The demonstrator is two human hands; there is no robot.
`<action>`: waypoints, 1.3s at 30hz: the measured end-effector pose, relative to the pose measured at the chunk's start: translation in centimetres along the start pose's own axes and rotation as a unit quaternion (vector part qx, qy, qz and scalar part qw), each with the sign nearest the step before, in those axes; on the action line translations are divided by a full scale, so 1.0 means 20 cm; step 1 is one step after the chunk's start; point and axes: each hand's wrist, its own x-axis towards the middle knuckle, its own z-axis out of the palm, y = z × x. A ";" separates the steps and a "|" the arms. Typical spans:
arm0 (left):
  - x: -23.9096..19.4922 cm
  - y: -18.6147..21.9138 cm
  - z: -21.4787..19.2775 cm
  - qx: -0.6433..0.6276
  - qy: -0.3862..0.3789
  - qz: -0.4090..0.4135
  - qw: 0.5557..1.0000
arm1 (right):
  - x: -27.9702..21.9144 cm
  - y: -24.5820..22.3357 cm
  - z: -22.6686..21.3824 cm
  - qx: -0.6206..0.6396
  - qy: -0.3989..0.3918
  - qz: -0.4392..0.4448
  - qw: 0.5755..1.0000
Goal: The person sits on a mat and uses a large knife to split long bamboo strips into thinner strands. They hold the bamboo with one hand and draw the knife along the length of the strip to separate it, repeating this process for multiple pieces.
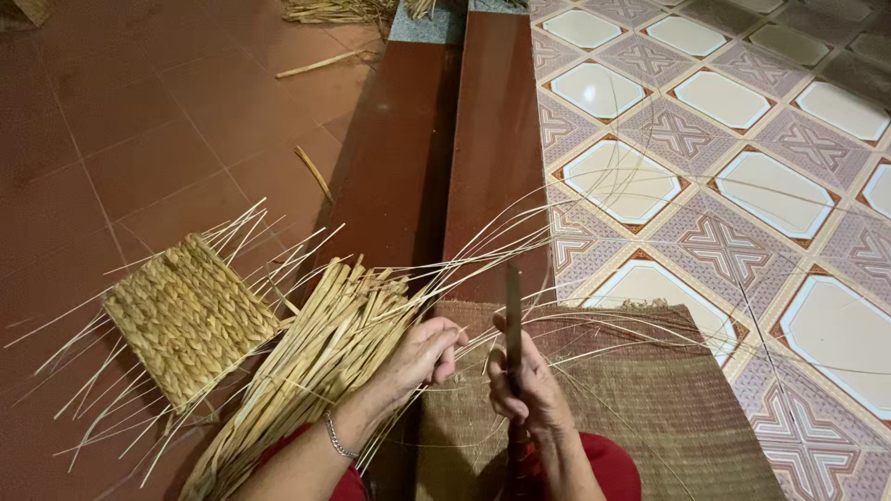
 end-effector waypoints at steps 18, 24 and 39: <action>0.01 -0.03 0.06 -0.049 -0.021 0.025 0.998 | -0.04 0.10 -0.02 0.106 0.017 0.037 0.994; 0.07 -0.03 -0.02 0.016 -0.003 -0.012 1.000 | -0.04 -0.06 -0.07 -0.326 0.234 -0.020 0.916; -0.01 0.10 -0.33 0.197 -0.028 -0.029 0.980 | -0.32 -0.54 -0.26 -0.280 0.429 -0.155 0.845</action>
